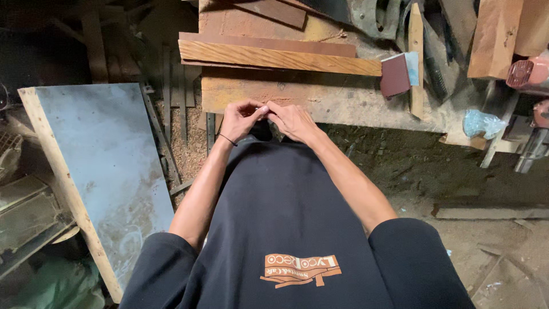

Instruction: The person sands a small wooden plank with a sanding block, then marks it with a pen and cuts it with a hand saw. The person handles the plank and tools on a cluttered workbench.

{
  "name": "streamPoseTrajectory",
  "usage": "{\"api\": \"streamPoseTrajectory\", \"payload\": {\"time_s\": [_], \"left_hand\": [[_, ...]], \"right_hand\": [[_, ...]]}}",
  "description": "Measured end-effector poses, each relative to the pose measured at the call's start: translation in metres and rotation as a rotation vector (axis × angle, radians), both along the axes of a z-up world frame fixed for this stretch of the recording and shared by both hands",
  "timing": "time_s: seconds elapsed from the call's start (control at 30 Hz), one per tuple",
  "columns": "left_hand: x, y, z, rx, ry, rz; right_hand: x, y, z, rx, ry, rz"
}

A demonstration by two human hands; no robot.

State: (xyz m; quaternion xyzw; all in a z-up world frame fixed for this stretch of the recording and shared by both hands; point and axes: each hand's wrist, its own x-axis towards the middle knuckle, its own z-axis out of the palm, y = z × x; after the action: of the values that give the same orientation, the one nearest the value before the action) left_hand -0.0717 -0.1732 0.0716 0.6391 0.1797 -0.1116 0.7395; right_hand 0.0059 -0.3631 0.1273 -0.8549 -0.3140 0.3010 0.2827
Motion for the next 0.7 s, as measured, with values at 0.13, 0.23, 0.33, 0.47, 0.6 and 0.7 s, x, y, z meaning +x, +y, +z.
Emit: {"api": "streamPoseTrajectory", "payload": {"time_s": [0.13, 0.23, 0.33, 0.47, 0.6, 0.7], "left_hand": [[0.004, 0.009, -0.015, 0.045, 0.012, -0.021], [0.007, 0.022, -0.032, -0.027, 0.007, 0.039], [0.009, 0.026, -0.047, -0.272, 0.001, 0.186], [0.007, 0.016, -0.054, -0.539, 0.128, 0.230], [0.011, -0.002, -0.051, -0.700, 0.176, 0.220], [0.015, -0.012, -0.050, -0.668, 0.193, 0.306]], "right_hand": [[-0.001, -0.001, -0.011, -0.040, 0.045, -0.045], [0.008, -0.010, -0.031, -0.006, 0.202, -0.105], [0.019, -0.027, -0.050, 0.279, -0.001, -0.123], [0.022, -0.033, -0.064, 0.918, 0.813, -0.760], [0.025, -0.024, -0.060, 1.062, 0.735, -0.954], [0.021, -0.019, -0.054, 1.028, 0.651, -0.958]]}}
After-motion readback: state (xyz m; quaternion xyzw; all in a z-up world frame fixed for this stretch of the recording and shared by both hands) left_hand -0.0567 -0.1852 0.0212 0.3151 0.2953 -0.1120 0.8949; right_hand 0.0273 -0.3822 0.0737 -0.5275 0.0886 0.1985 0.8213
